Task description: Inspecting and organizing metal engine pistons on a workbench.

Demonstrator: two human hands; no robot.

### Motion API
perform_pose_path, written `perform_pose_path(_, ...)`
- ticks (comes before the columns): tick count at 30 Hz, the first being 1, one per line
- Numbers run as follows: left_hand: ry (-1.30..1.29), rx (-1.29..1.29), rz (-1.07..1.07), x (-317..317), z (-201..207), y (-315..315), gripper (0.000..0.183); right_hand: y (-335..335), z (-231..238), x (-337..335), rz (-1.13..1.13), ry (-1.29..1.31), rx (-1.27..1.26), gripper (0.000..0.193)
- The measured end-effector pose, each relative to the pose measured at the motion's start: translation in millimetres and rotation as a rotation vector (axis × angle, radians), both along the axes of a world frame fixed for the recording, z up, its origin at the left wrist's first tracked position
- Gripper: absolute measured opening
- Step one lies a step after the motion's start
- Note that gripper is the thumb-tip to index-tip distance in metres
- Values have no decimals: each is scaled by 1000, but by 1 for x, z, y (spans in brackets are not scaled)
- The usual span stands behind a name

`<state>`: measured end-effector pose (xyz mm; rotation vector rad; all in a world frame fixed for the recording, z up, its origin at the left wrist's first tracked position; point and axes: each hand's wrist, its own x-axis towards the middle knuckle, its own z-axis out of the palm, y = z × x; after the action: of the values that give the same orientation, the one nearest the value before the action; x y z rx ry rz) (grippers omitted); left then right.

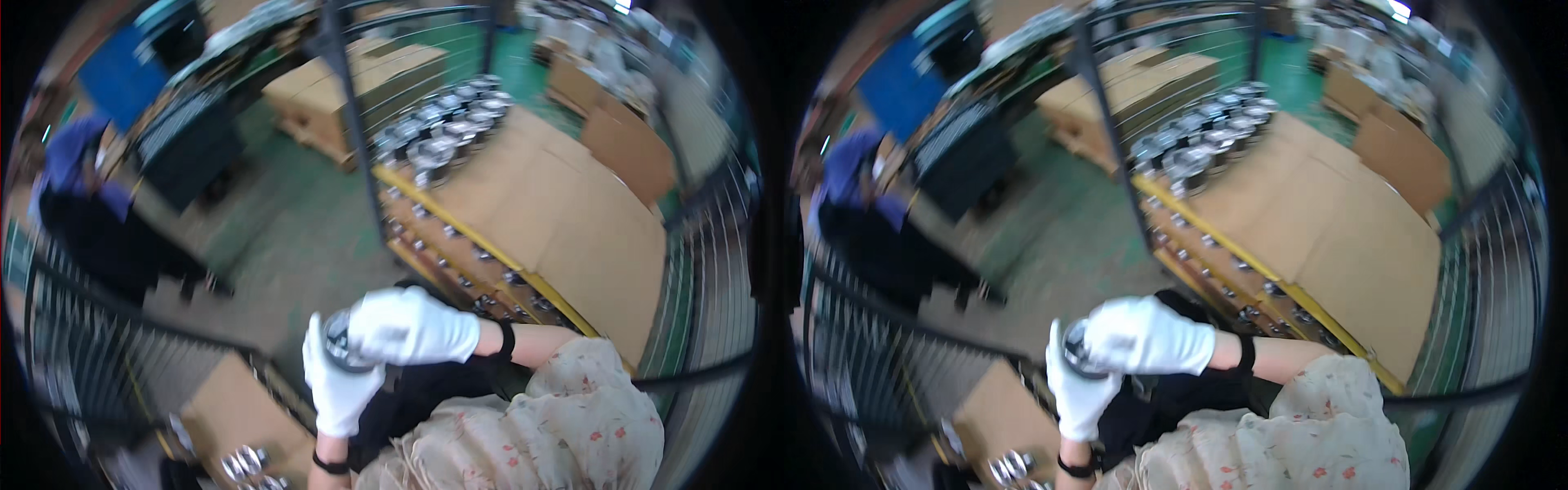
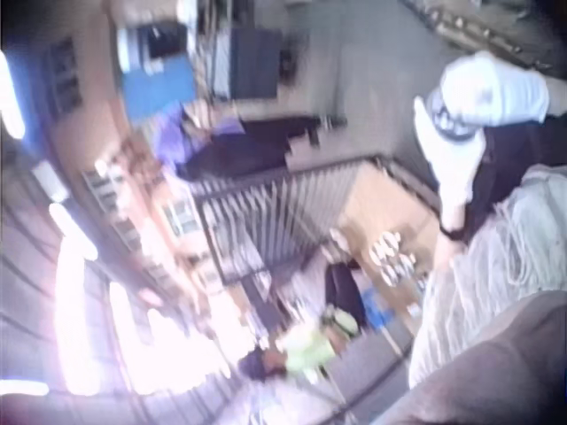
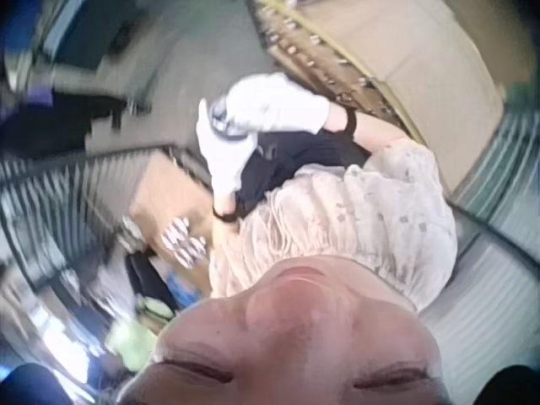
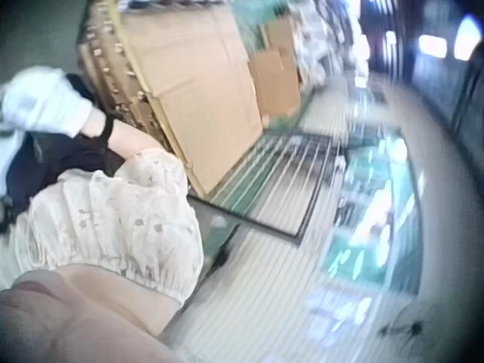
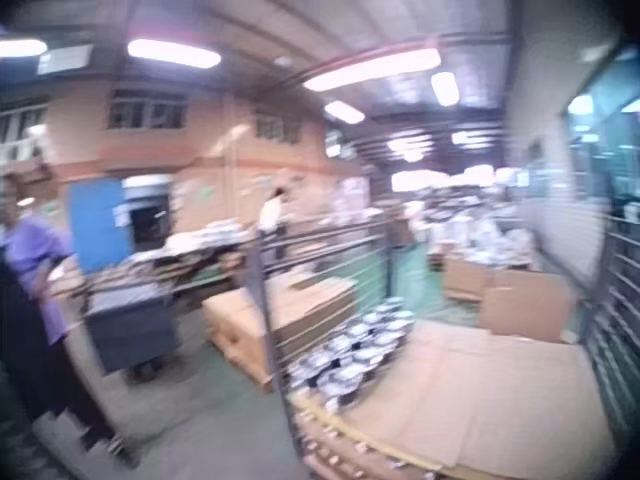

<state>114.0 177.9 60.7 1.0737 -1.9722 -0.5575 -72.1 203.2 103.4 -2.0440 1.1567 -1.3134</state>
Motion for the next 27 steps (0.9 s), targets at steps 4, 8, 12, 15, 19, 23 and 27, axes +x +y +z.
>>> perform_pose_path(4, -143, 186, -98, -20, 15, 10, 115, 27, -21, -5, -10, 259, 103, 21)
perform_pose_path(8, -74, 457, -355, -64, 26, -1, 103, 30, -11, -74, 46, 110, 394, 29)
perform_pose_path(12, -173, 169, -256, -75, 10, -39, 69, 32, 16, -174, -263, -203, 664, 41)
perform_pose_path(15, -279, 225, -115, -54, -16, -67, 49, 24, 25, -276, -491, -4, 543, 32)
perform_pose_path(19, -417, 361, -15, -1, -60, -108, 53, 1, 23, -421, -916, 418, 493, 33)
perform_pose_path(23, -541, 477, 151, 31, -64, -129, 48, -52, -7, -558, -1246, 649, 597, 32)
perform_pose_path(27, -564, 581, 149, 26, -73, -146, 37, -94, -25, -646, -1366, 640, 550, 28)
